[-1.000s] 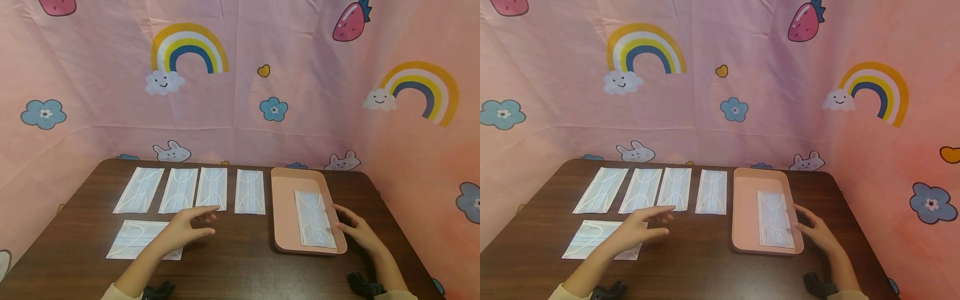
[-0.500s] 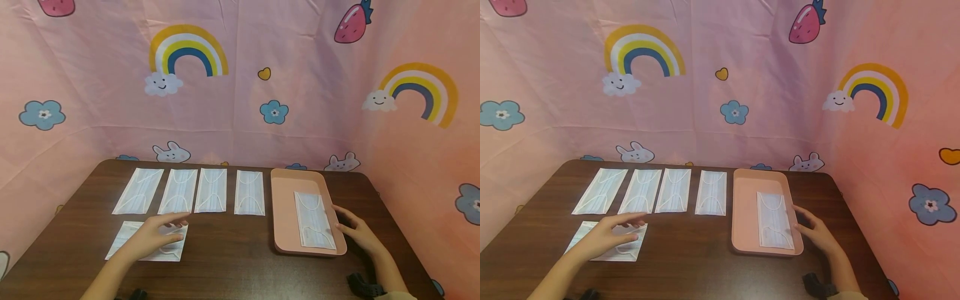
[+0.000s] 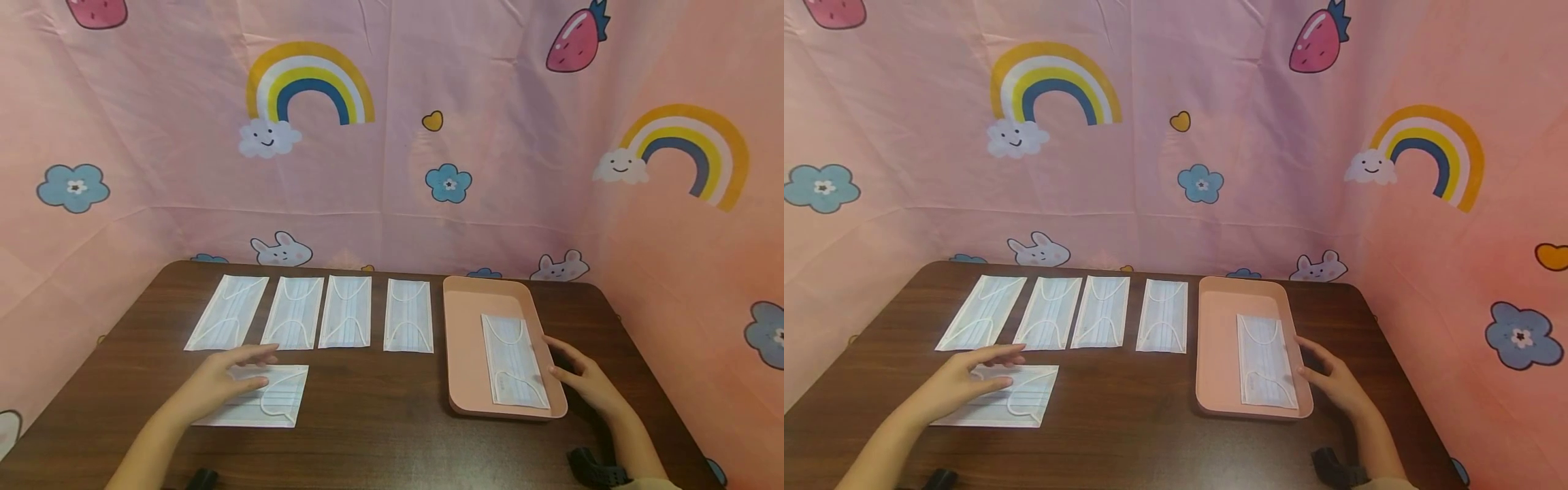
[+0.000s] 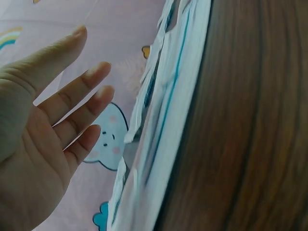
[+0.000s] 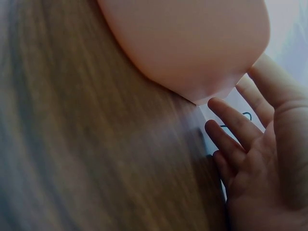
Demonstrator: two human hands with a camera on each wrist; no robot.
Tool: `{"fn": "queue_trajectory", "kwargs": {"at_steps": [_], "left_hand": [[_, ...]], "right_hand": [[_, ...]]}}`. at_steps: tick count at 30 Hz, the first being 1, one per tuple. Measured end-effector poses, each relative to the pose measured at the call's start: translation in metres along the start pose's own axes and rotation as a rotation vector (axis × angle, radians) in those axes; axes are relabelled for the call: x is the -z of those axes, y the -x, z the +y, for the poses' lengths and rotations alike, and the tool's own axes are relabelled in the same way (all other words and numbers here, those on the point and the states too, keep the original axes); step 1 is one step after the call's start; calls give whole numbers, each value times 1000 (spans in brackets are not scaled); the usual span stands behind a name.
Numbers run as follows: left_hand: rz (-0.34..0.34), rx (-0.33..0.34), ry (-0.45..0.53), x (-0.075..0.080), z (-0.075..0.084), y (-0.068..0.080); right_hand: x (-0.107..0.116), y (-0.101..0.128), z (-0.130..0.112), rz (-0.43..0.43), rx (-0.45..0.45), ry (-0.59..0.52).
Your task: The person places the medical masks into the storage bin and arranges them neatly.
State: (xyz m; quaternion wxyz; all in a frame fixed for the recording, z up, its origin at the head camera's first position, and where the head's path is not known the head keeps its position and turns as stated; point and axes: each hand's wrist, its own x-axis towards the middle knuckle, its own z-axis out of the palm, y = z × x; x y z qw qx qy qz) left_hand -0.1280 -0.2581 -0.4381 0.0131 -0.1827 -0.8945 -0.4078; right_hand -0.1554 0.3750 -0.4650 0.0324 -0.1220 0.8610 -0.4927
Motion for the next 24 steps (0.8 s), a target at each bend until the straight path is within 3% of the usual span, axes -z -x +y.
{"fn": "queue_trajectory", "kwargs": {"at_steps": [8, 14, 24], "left_hand": [[-3, -14, 0, 7, -20, 4], [-10, 26, -28, 10, -31, 8], [7, 49, -105, 11, -42, 10]], "right_hand": [[1, -1, 5, 1, -3, 20], [0, -1, 3, 3, 15, 7], [0, -2, 2, 3, -29, 1]]}}
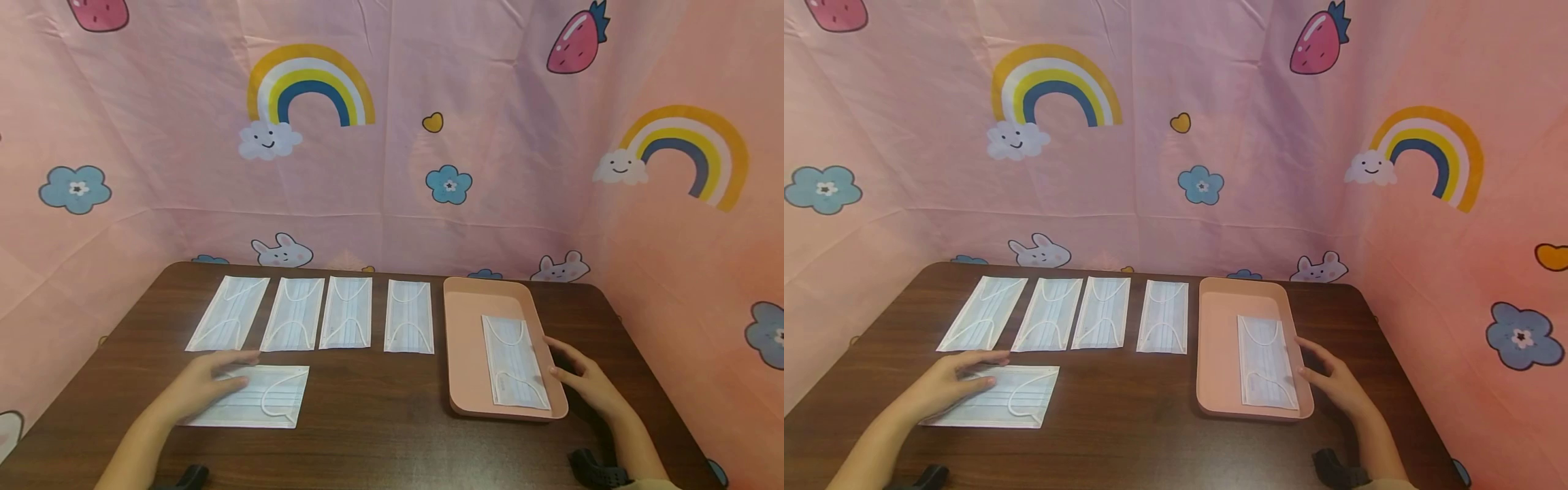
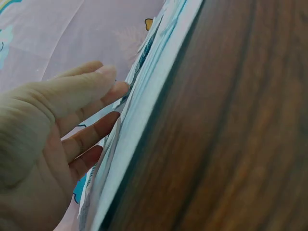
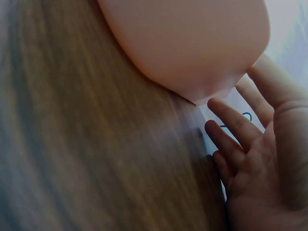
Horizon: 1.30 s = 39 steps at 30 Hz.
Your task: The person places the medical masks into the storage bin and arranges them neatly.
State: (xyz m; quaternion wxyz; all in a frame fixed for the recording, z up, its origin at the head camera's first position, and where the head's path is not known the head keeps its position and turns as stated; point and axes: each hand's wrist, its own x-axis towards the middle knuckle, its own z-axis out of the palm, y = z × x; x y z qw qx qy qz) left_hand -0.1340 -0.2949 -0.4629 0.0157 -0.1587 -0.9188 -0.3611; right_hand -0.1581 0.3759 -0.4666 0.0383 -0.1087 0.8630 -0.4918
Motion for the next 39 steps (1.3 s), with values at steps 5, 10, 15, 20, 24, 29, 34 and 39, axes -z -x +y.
{"fn": "queue_trajectory", "kwargs": {"at_steps": [5, 10, 15, 20, 24, 29, 34, 39], "left_hand": [[15, 8, -18, -1, -5, 0], [28, 29, 6, -3, -11, 1], [46, -6, 7, -4, -14, 1], [59, -44, -24, -5, -16, 1], [54, -62, -25, -6, -17, 0], [50, -75, -26, -6, -16, -2], [49, -116, -31, -4, -15, -4], [39, -133, -30, -3, -15, -5]], "right_hand": [[-1, 1, -2, 8, 12, 7], [-1, 2, -4, 5, 30, -2], [-1, 0, -4, -3, 36, -20], [0, -1, -1, 1, 29, -2], [0, 0, 1, 2, 10, 3], [1, 0, 0, -5, -3, -2], [1, -1, 0, -5, -10, -5], [0, -1, 1, -2, -7, -15]]}}
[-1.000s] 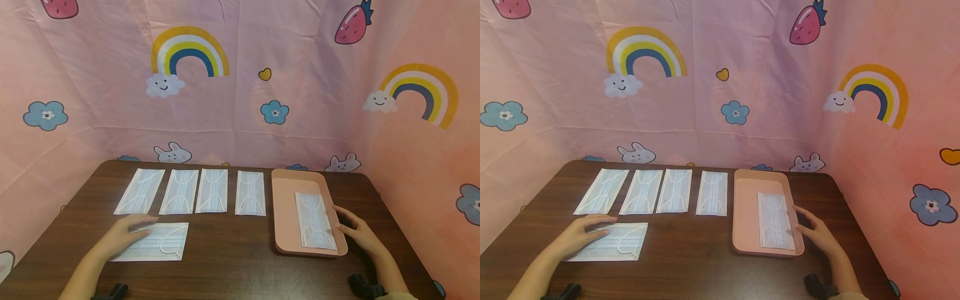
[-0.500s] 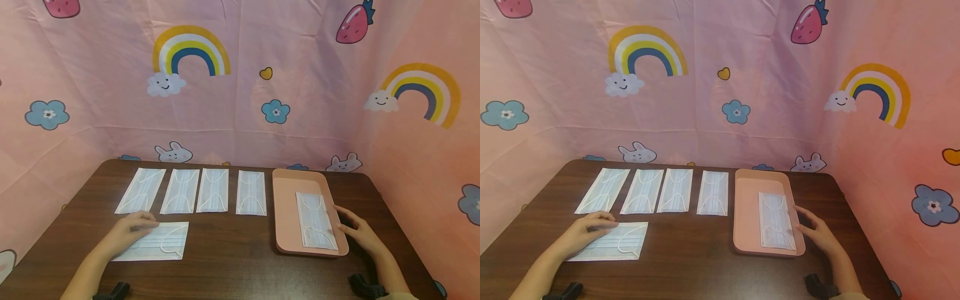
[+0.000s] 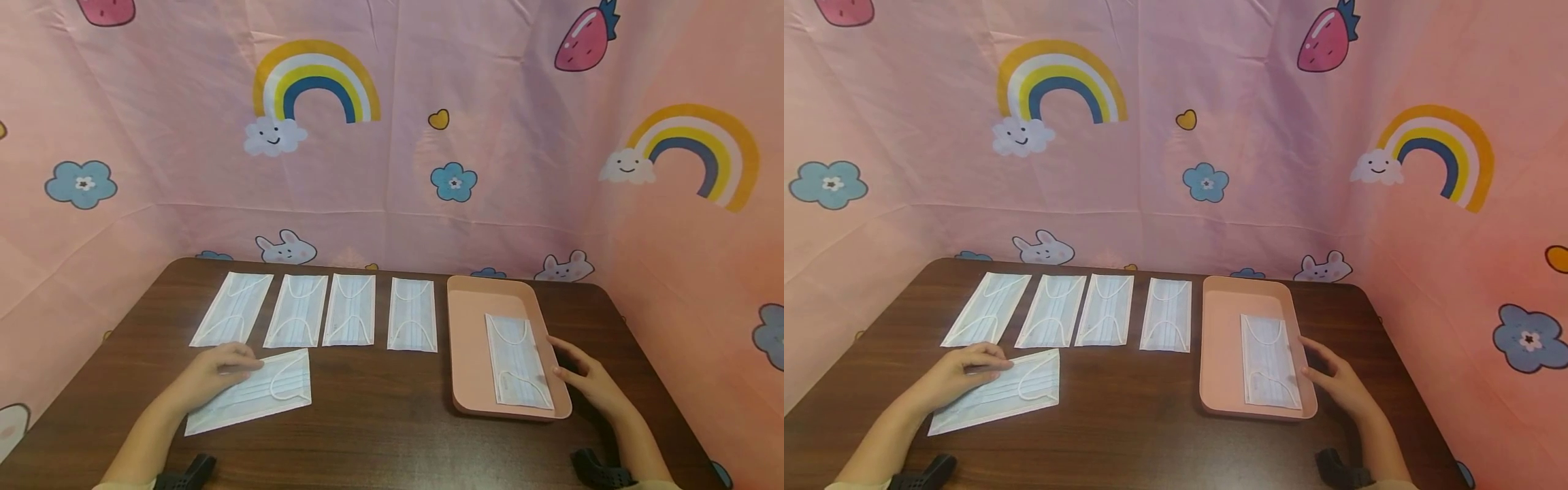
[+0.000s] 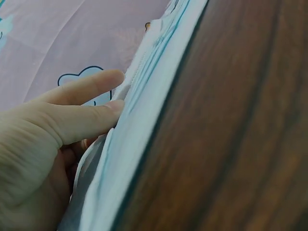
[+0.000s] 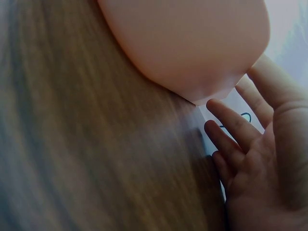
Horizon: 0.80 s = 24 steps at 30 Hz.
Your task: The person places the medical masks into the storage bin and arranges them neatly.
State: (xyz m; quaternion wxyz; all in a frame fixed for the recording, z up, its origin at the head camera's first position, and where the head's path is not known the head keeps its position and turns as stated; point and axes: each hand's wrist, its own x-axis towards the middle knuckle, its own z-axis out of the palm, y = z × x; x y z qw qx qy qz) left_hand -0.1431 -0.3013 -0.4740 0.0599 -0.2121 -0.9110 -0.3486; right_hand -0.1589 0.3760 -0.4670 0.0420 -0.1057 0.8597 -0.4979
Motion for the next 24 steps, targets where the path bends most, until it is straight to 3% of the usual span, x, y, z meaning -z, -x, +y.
{"fn": "queue_trajectory", "kwargs": {"at_steps": [24], "left_hand": [[-158, 50, 110, 13, 8, -6]], "right_hand": [[0, 0, 0, 2, 3, -4]]}}
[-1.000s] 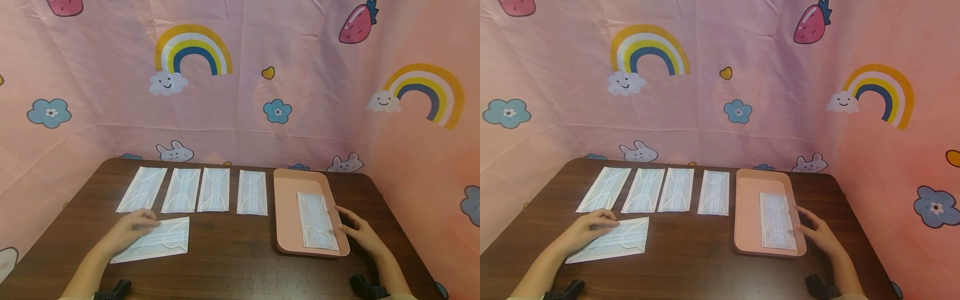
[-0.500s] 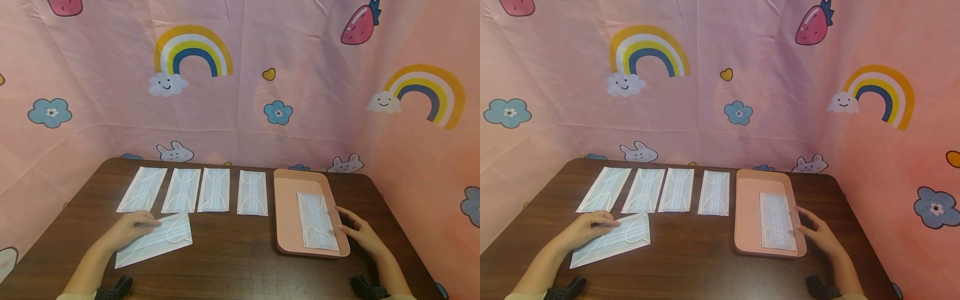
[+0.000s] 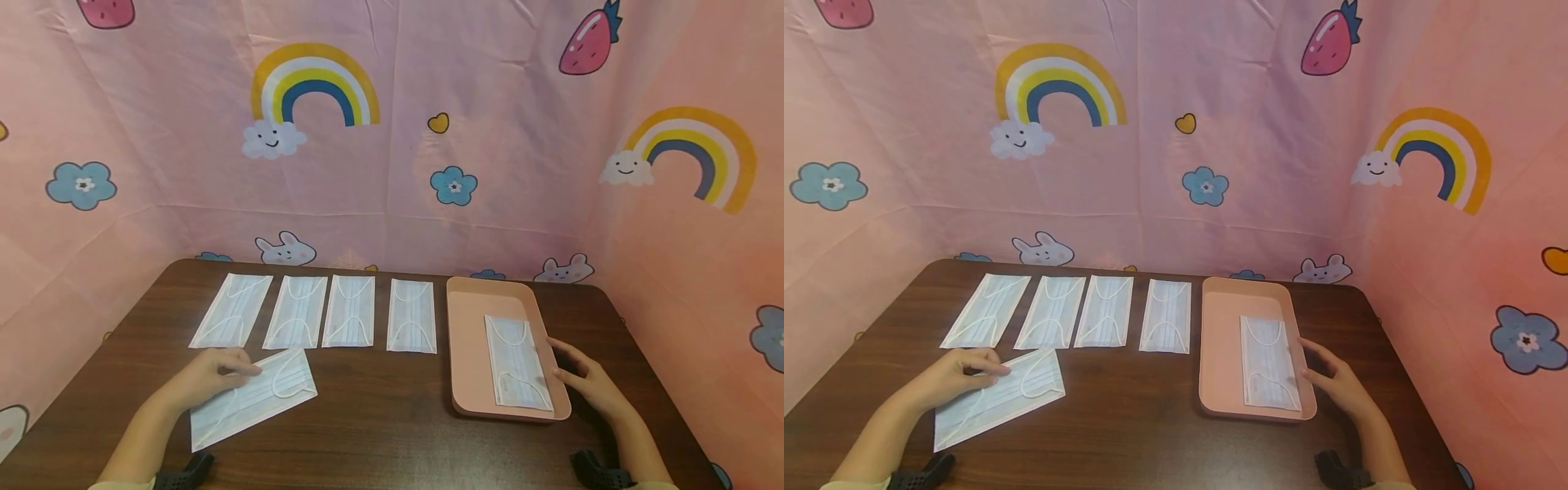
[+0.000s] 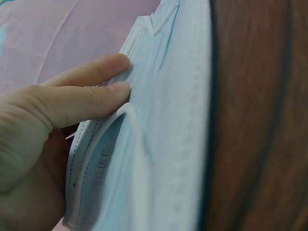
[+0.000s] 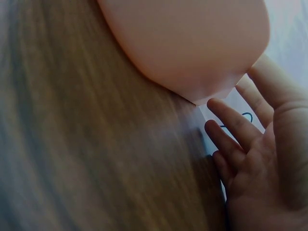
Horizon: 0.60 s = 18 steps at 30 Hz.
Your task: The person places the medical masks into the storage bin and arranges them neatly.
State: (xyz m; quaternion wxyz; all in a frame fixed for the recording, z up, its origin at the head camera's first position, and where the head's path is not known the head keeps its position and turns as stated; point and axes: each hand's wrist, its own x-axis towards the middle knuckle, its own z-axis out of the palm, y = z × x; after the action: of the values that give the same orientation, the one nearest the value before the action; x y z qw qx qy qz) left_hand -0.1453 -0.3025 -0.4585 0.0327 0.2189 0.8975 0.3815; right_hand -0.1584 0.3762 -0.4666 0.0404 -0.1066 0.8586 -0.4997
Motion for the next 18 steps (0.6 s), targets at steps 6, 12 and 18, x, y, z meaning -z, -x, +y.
{"fn": "queue_trajectory", "kwargs": {"at_steps": [6, 12, 18], "left_hand": [[1, -6, 26, -2, 6, -1], [-13, -15, 17, -2, 15, -3], [-4, -33, 1, -4, 27, -7]], "right_hand": [[-1, 1, 1, 6, 9, 22], [-1, 1, 2, 2, 6, 2], [-1, 1, 1, 0, -9, -8]]}}
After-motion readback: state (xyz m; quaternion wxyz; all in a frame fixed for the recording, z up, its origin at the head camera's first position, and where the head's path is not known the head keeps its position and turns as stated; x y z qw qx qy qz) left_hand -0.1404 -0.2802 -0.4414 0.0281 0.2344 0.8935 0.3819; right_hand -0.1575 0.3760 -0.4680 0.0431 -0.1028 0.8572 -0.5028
